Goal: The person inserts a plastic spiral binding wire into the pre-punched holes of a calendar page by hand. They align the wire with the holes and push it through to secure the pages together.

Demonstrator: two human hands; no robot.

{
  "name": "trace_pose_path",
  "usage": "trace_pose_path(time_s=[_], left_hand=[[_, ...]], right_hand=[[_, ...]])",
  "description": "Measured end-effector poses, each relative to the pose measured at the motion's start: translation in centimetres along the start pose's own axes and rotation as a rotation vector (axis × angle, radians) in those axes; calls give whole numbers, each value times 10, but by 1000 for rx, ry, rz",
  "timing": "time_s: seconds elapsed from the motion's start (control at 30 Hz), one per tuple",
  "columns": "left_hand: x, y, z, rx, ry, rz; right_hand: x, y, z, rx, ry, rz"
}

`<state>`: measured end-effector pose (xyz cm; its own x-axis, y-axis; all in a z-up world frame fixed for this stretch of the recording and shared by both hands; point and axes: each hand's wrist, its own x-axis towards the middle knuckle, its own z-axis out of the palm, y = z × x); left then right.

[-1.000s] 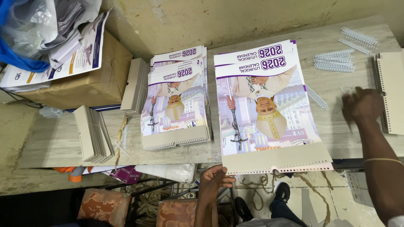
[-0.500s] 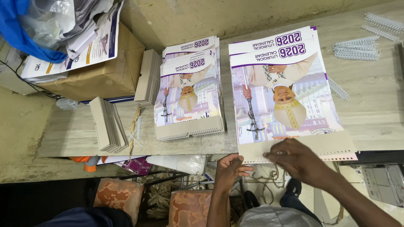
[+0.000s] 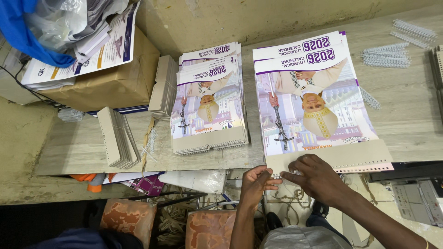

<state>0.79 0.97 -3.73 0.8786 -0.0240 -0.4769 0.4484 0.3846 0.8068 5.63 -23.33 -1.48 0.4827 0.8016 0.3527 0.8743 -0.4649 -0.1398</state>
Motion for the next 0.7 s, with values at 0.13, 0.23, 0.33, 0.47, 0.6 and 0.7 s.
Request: trace_pose_path(time_s=[0.13,0.23,0.33,0.47,0.6,0.7], left_hand=[[0,2,1,-41,-51,-18],[3,-2,1,-93,-14,-37],[0,4,6,-36,-3,-8],[-9,15,12,124,20,18],[-1,-1,5,94,3,77],[-7,9,11,157,40,73]], right_hand=[[4,-29,-12,-89,9,57],[-9,-68,2,-20,178,378],[-18,-78,26,980,87,905],[-23,-61,58,1706,638,1267],[-27,-56,57,1665,726,1351],[-36,-52,65,1721,758,1290]])
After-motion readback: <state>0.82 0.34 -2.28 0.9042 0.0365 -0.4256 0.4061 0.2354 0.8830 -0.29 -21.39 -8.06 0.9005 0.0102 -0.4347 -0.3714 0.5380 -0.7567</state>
